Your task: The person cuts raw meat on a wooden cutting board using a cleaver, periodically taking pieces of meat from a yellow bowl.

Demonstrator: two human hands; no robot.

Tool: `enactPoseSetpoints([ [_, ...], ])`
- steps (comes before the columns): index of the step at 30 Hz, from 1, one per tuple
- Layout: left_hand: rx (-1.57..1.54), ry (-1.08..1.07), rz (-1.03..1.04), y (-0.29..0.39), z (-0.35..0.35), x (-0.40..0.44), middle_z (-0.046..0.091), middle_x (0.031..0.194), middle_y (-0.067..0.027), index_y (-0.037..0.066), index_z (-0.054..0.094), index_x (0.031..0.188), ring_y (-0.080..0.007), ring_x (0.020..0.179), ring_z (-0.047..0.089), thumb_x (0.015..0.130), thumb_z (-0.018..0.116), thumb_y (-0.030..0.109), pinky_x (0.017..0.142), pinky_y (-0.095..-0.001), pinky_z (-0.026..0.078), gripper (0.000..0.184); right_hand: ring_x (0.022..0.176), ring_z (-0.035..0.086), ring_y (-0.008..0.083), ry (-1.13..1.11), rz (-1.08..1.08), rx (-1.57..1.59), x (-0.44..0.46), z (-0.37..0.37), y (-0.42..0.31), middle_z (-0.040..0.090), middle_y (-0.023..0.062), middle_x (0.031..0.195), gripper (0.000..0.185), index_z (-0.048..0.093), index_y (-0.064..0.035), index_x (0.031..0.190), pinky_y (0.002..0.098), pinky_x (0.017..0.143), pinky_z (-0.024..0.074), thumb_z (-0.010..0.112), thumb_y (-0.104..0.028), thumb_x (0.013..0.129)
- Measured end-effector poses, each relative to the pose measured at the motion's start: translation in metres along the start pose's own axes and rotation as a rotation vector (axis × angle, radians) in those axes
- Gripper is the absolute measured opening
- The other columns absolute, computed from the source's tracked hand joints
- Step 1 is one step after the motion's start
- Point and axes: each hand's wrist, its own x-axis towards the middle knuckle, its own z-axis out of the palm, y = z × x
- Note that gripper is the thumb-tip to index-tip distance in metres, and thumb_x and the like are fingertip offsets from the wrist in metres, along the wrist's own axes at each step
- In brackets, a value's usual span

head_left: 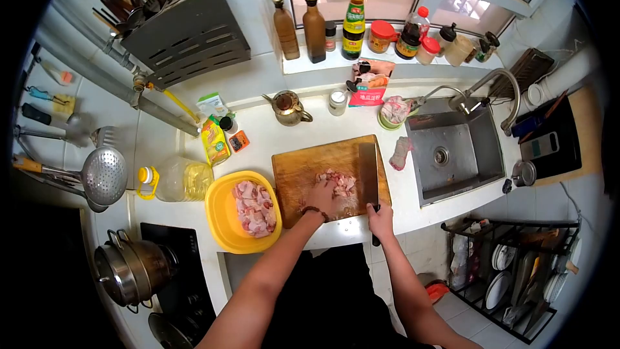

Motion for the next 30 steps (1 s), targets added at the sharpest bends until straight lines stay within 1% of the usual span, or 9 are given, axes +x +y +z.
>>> enactPoseSetpoints([
  [5,0.053,0.106,0.081,-0.005,0.04,0.002,0.062,0.108,-0.0181,0.008,0.064,0.109,-0.0399,0.103,0.062,0.079,0.076,0.014,0.088,-0.0462,0.053,0.032,0.053,0.057,0.0181,-0.013,0.043,-0.023,-0.013,-0.006,0.029,0.061,0.0095,0.06,0.019,0.064,0.0028,0.081,0.037,0.054,0.0444,0.066,-0.012,0.093],
  [7,0.066,0.136,0.141,-0.005,0.038,0.001,0.062,0.106,-0.0184,0.007,0.063,0.106,-0.0405,0.103,0.061,0.078,0.075,0.011,0.087,-0.0466,0.052,0.031,0.074,0.069,0.0364,-0.124,0.176,-0.028,-0.018,-0.013,0.023,0.069,0.0227,0.078,0.017,0.069,0.0026,0.098,0.0434,0.068,0.0517,0.067,-0.013,0.091],
  [9,0.083,0.008,0.101,-0.003,0.032,0.0,0.062,0.101,-0.019,0.005,0.061,0.1,-0.041,0.1,0.061,0.078,0.073,0.008,0.084,-0.0479,0.051,0.026,0.073,0.069,0.0352,-0.142,0.213,0.006,-0.023,-0.022,0.019,0.068,0.0219,0.077,0.016,0.069,0.0023,0.098,0.0421,0.068,0.0517,0.067,-0.013,0.091],
  [14,-0.017,0.097,0.205,-0.01,0.032,-0.01,0.061,0.093,-0.0181,0.005,0.058,0.096,-0.0377,0.091,0.062,0.082,0.071,0.006,0.079,-0.046,0.051,0.019,0.075,0.069,0.0355,-0.131,0.154,0.021,-0.024,-0.032,0.032,0.068,0.0221,0.078,0.016,0.069,0.0007,0.1,0.0415,0.07,0.0521,0.067,-0.012,0.091],
  [16,-0.241,0.117,-0.026,-0.009,0.032,-0.013,0.064,0.093,-0.0165,0.005,0.06,0.102,-0.0331,0.088,0.065,0.086,0.071,0.008,0.079,-0.0418,0.053,0.019,0.076,0.069,0.0366,-0.131,0.143,0.017,-0.022,-0.036,0.04,0.068,0.0226,0.08,0.016,0.069,0.0006,0.1,0.042,0.07,0.0522,0.067,-0.012,0.091],
  [20,-0.315,0.215,-0.144,0.006,0.02,-0.009,0.068,0.098,-0.0134,0.007,0.063,0.111,-0.0296,0.09,0.068,0.088,0.072,0.013,0.081,-0.0379,0.053,0.025,0.079,0.069,0.0397,-0.152,0.146,0.002,-0.011,-0.038,0.051,0.069,0.0242,0.082,0.017,0.069,0.0006,0.101,0.044,0.072,0.0523,0.067,-0.011,0.09],
  [23,-0.267,0.112,-0.016,0.006,0.02,-0.006,0.071,0.099,-0.0115,0.008,0.063,0.117,-0.0296,0.09,0.069,0.086,0.075,0.017,0.082,-0.0381,0.054,0.034,0.079,0.07,0.0399,-0.166,0.145,-0.012,-0.005,-0.04,0.042,0.069,0.0248,0.082,0.017,0.069,0.001,0.1,0.0446,0.072,0.0524,0.066,-0.012,0.089],
  [26,0.0,0.15,-0.196,0.0,0.029,-0.011,0.066,0.112,-0.0181,0.008,0.061,0.118,-0.035,0.105,0.064,0.081,0.08,0.025,0.09,-0.0437,0.051,0.045,0.078,0.07,0.0396,-0.189,0.134,-0.03,-0.001,-0.034,0.049,0.069,0.0245,0.081,0.016,0.069,0.0014,0.098,0.0446,0.071,0.0523,0.067,-0.012,0.089],
  [30,0.077,-0.005,-0.299,-0.007,0.046,-0.019,0.064,0.113,-0.018,0.009,0.056,0.114,-0.0383,0.105,0.063,0.078,0.081,0.03,0.092,-0.0472,0.05,0.048,0.066,0.066,0.0356,-0.135,0.0,-0.011,-0.006,-0.019,0.074,0.065,0.0212,0.07,0.02,0.065,0.0029,0.087,0.0437,0.061,0.0484,0.068,-0.016,0.09],
])
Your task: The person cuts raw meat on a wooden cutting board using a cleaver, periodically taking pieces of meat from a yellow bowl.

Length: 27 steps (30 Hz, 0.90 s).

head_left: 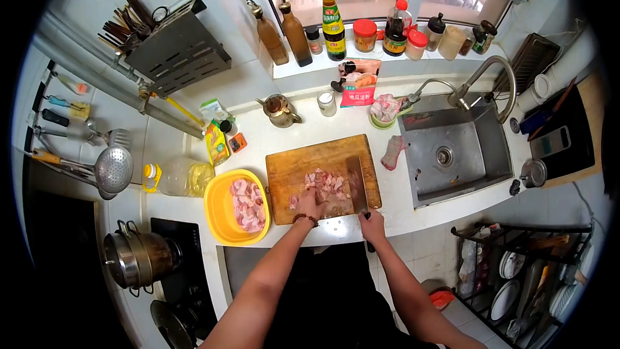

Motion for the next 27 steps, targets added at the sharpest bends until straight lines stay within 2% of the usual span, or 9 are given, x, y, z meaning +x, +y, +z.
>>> enactPoseSetpoints([
  [4,-0.024,0.079,-0.07,-0.001,0.024,0.006,0.066,0.108,-0.0177,0.009,0.059,0.107,-0.0382,0.104,0.063,0.081,0.078,0.025,0.09,-0.0479,0.05,0.036,0.067,0.066,0.0358,-0.01,0.048,0.02,-0.009,0.002,0.0,0.066,0.0214,0.072,0.019,0.066,0.0023,0.088,0.0436,0.063,0.0491,0.068,-0.016,0.089],
  [9,-0.365,0.209,-0.061,-0.004,0.023,0.006,0.067,0.089,-0.0147,0.005,0.061,0.092,-0.0329,0.086,0.067,0.085,0.067,0.006,0.079,-0.0422,0.053,0.009,0.065,0.066,0.0343,-0.02,0.026,-0.002,-0.011,-0.002,0.003,0.066,0.0209,0.07,0.02,0.066,0.0035,0.086,0.0438,0.062,0.0488,0.069,-0.016,0.089],
  [10,-0.364,0.209,-0.063,-0.016,0.031,0.011,0.067,0.089,-0.0147,0.005,0.061,0.092,-0.0329,0.086,0.067,0.085,0.067,0.006,0.079,-0.0422,0.053,0.009,0.065,0.066,0.0343,-0.022,0.027,-0.001,-0.01,-0.002,0.004,0.066,0.0209,0.07,0.02,0.066,0.0035,0.086,0.0438,0.062,0.0488,0.069,-0.016,0.089],
  [12,-0.486,0.293,0.074,-0.036,0.041,0.015,0.065,0.083,-0.0058,0.004,0.061,0.096,-0.0182,0.074,0.067,0.09,0.067,0.001,0.068,-0.0324,0.054,0.008,0.061,0.065,0.0309,-0.04,0.072,0.016,-0.009,-0.002,0.006,0.065,0.0192,0.067,0.021,0.065,0.0037,0.085,0.0431,0.059,0.0477,0.069,-0.016,0.089],
  [15,-0.695,0.281,-0.084,-0.041,0.043,0.018,0.065,0.082,-0.0057,0.003,0.063,0.098,-0.0168,0.084,0.068,0.09,0.063,-0.003,0.071,-0.0309,0.055,0.01,0.058,0.063,0.0277,-0.024,0.032,0.045,-0.004,0.001,0.009,0.063,0.0172,0.064,0.02,0.064,0.0035,0.084,0.0426,0.057,0.0468,0.069,-0.015,0.09],
  [19,-0.995,0.224,-0.197,-0.058,0.051,0.025,0.064,0.085,-0.0056,0.002,0.063,0.101,-0.0176,0.084,0.069,0.094,0.059,-0.001,0.07,-0.0292,0.059,0.008,0.057,0.063,0.0268,-0.024,-0.001,0.036,-0.001,-0.001,0.005,0.062,0.0161,0.062,0.019,0.064,0.0033,0.084,0.0424,0.057,0.0466,0.068,-0.014,0.09],
  [21,-1.413,0.158,-0.349,-0.042,0.03,0.018,0.064,0.089,-0.0076,0.003,0.061,0.105,-0.022,0.075,0.068,0.098,0.051,-0.001,0.071,-0.0341,0.06,0.013,0.056,0.062,0.0266,0.001,-0.006,0.056,-0.001,-0.003,0.001,0.062,0.0155,0.062,0.018,0.064,0.003,0.084,0.042,0.056,0.0464,0.068,-0.014,0.09],
  [25,-1.569,0.053,-0.404,-0.044,0.016,0.022,0.065,0.093,-0.0085,0.001,0.061,0.105,-0.0242,0.075,0.068,0.098,0.047,-0.001,0.074,-0.0366,0.061,0.016,0.056,0.063,0.0251,-0.025,0.016,0.055,0.0,-0.003,0.003,0.062,0.0145,0.061,0.018,0.064,0.0026,0.083,0.0412,0.056,0.0462,0.067,-0.014,0.09],
  [27,-1.489,0.079,-0.445,-0.043,0.015,0.027,0.066,0.089,-0.0071,0.001,0.064,0.098,-0.021,0.073,0.067,0.091,0.058,-0.003,0.074,-0.0341,0.059,0.01,0.055,0.062,0.0233,-0.018,-0.016,0.03,0.002,-0.003,0.003,0.061,0.0133,0.06,0.018,0.064,0.0025,0.083,0.0404,0.055,0.0458,0.067,-0.014,0.09],
])
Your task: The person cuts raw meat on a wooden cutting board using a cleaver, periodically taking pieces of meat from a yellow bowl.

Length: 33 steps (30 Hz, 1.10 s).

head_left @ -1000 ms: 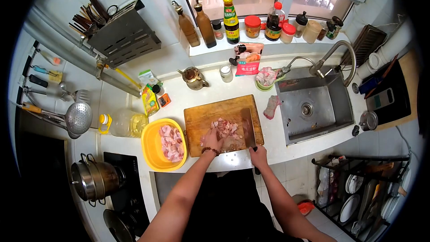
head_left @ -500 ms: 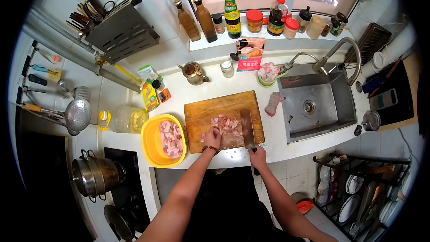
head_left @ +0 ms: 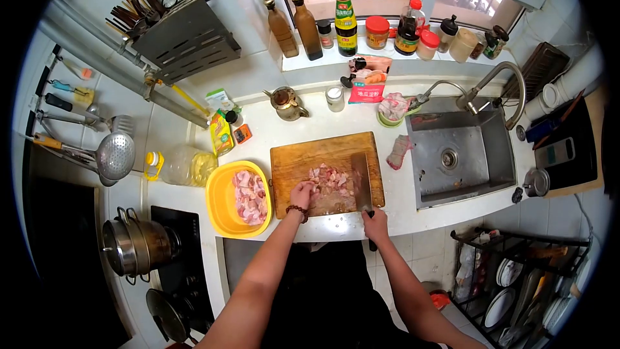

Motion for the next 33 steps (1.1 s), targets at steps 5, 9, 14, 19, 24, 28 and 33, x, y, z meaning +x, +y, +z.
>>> enactPoseSetpoints([
  [5,0.702,0.015,0.333,-0.007,-0.008,0.002,0.067,0.079,-0.0021,0.003,0.068,0.086,-0.0129,0.073,0.064,0.081,0.076,0.001,0.07,-0.0268,0.054,0.009,0.053,0.06,0.0218,-0.01,0.018,0.025,-0.003,0.0,-0.002,0.06,0.0122,0.059,0.018,0.064,0.0021,0.082,0.0396,0.054,0.0453,0.067,-0.013,0.09],
  [9,0.776,0.019,0.324,0.003,-0.007,-0.01,0.069,0.08,-0.003,0.003,0.069,0.085,-0.0114,0.072,0.063,0.08,0.076,-0.001,0.069,-0.0261,0.053,0.01,0.054,0.06,0.0213,-0.018,0.037,0.027,-0.004,0.001,0.003,0.06,0.0123,0.059,0.017,0.064,0.0024,0.083,0.0391,0.055,0.0452,0.068,-0.013,0.09],
  [14,0.398,-0.213,0.218,0.022,-0.013,-0.023,0.07,0.089,-0.0074,0.002,0.065,0.097,-0.017,0.084,0.069,0.088,0.067,-0.006,0.076,-0.0297,0.059,0.012,0.053,0.06,0.0207,-0.005,0.028,0.039,-0.007,-0.004,0.009,0.06,0.0117,0.059,0.018,0.064,0.0026,0.083,0.0389,0.055,0.0455,0.068,-0.013,0.09],
  [19,0.121,-0.491,0.044,0.075,0.008,-0.046,0.07,0.103,-0.0104,0.002,0.061,0.108,-0.0222,0.097,0.072,0.094,0.062,-0.008,0.086,-0.0331,0.061,0.018,0.048,0.057,0.0203,0.018,-0.001,0.021,-0.005,-0.008,0.002,0.059,0.0098,0.058,0.019,0.064,0.0028,0.081,0.039,0.05,0.0446,0.067,-0.012,0.091],
  [24,0.075,-0.656,-0.012,0.108,0.039,-0.061,0.069,0.103,-0.0073,0.004,0.061,0.11,-0.0198,0.095,0.071,0.095,0.062,-0.005,0.085,-0.032,0.061,0.018,0.043,0.054,0.0183,0.01,0.007,0.075,-0.004,-0.008,0.001,0.058,0.0091,0.057,0.019,0.063,0.0024,0.079,0.0392,0.045,0.0429,0.067,-0.012,0.092],
  [28,0.34,-0.69,0.051,0.131,0.063,-0.07,0.068,0.102,-0.0037,0.004,0.061,0.111,-0.0142,0.093,0.069,0.095,0.065,-0.003,0.082,-0.0276,0.057,0.018,0.045,0.055,0.0175,0.007,0.074,0.146,-0.003,-0.009,0.001,0.058,0.0079,0.057,0.019,0.062,0.0025,0.08,0.0387,0.046,0.0432,0.067,-0.012,0.092],
  [33,0.622,-0.788,0.232,0.123,0.088,-0.056,0.067,0.1,-0.0014,0.004,0.061,0.111,-0.0085,0.09,0.065,0.094,0.068,-0.001,0.083,-0.0235,0.053,0.02,0.071,0.067,0.0294,-0.064,0.209,0.042,0.0,-0.017,0.002,0.067,0.0183,0.077,0.017,0.069,0.0015,0.096,0.0394,0.068,0.0511,0.068,-0.015,0.09],
])
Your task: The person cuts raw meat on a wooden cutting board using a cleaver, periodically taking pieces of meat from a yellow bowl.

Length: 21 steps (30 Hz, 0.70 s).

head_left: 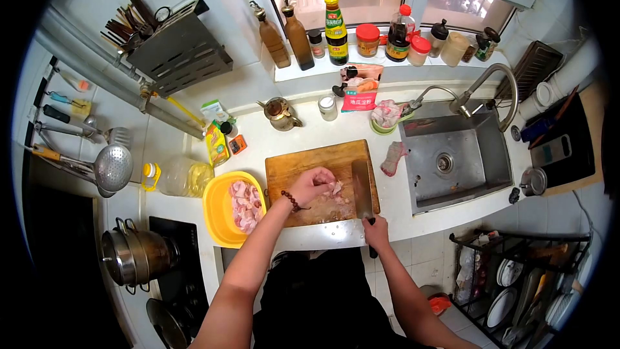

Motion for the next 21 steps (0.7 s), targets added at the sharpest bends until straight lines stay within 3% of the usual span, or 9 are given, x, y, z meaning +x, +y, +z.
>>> enactPoseSetpoints([
  [1,0.015,-0.037,-0.003,0.005,0.006,0.006,0.067,0.099,-0.0009,0.004,0.061,0.111,-0.0074,0.09,0.064,0.093,0.069,-0.001,0.084,-0.0226,0.052,0.02,0.071,0.067,0.0294,0.007,0.001,0.0,0.0,0.0,0.001,0.067,0.0183,0.077,0.017,0.069,0.0015,0.096,0.0394,0.068,0.0511,0.068,-0.015,0.09],
  [3,-0.033,-0.083,0.006,0.005,0.012,0.02,0.067,0.098,-0.0005,0.004,0.061,0.111,-0.0074,0.091,0.064,0.094,0.068,-0.001,0.083,-0.023,0.052,0.019,0.047,0.055,0.0168,0.1,-0.154,0.044,0.001,0.001,0.003,0.057,0.0066,0.056,0.021,0.062,0.0035,0.08,0.0365,0.047,0.0429,0.067,-0.013,0.092],
  [5,-0.155,-0.117,0.002,0.005,0.017,0.034,0.069,0.101,-0.0039,0.004,0.059,0.113,-0.0099,0.085,0.066,0.093,0.068,-0.001,0.073,-0.0265,0.055,0.023,0.047,0.055,0.0168,0.117,-0.134,0.051,0.004,-0.001,0.011,0.057,0.0066,0.056,0.021,0.062,0.0035,0.08,0.0364,0.047,0.0426,0.067,-0.013,0.091],
  [9,-0.303,0.063,-0.051,-0.044,0.021,0.073,0.072,0.1,-0.0064,0.004,0.064,0.107,-0.0144,0.086,0.07,0.093,0.071,0.006,0.074,-0.0294,0.056,0.016,0.046,0.054,0.0159,0.152,-0.153,-0.035,0.008,-0.014,0.001,0.056,0.0057,0.056,0.022,0.061,0.0031,0.077,0.0357,0.046,0.0414,0.068,-0.012,0.091],
  [11,0.739,0.347,-0.193,-0.058,0.017,0.089,0.074,0.094,-0.012,0.003,0.068,0.1,-0.0223,0.083,0.072,0.088,0.076,0.014,0.075,-0.035,0.057,0.018,0.047,0.054,0.0165,0.129,-0.049,-0.006,0.015,-0.017,0.004,0.057,0.0067,0.055,0.022,0.061,0.0036,0.077,0.0364,0.047,0.0418,0.068,-0.012,0.091],
  [13,0.691,0.374,-0.2,-0.088,0.004,0.092,0.074,0.088,-0.0141,0.004,0.07,0.094,-0.0268,0.084,0.072,0.084,0.078,0.019,0.078,-0.0369,0.057,0.02,0.048,0.055,0.0171,0.107,0.055,0.023,0.02,-0.022,0.001,0.057,0.0078,0.055,0.021,0.062,0.0041,0.078,0.0372,0.048,0.0422,0.068,-0.012,0.09],
  [15,0.745,0.38,-0.136,-0.094,-0.003,0.093,0.074,0.09,-0.0133,0.005,0.071,0.097,-0.0272,0.083,0.072,0.084,0.077,0.016,0.077,-0.0368,0.057,0.018,0.065,0.067,0.0329,0.108,0.06,0.011,0.021,-0.028,-0.011,0.066,0.0212,0.071,0.017,0.068,0.003,0.09,0.0419,0.062,0.0491,0.067,-0.014,0.089],
  [18,0.787,0.332,-0.189,-0.086,-0.004,0.092,0.074,0.09,-0.0118,0.006,0.071,0.098,-0.0264,0.083,0.072,0.083,0.077,0.018,0.077,-0.0362,0.057,0.021,0.064,0.067,0.035,0.101,-0.026,-0.069,0.027,-0.031,-0.03,0.066,0.022,0.071,0.017,0.068,0.0032,0.091,0.0423,0.06,0.0492,0.066,-0.013,0.089],
  [21,0.847,0.297,-0.23,-0.075,0.001,0.093,0.074,0.09,-0.011,0.007,0.071,0.099,-0.0263,0.083,0.072,0.082,0.078,0.019,0.076,-0.0366,0.057,0.022,0.056,0.06,0.023,0.124,-0.083,-0.044,0.042,-0.014,-0.038,0.061,0.0149,0.06,0.016,0.068,0.004,0.092,0.0409,0.057,0.0471,0.066,-0.012,0.09],
])
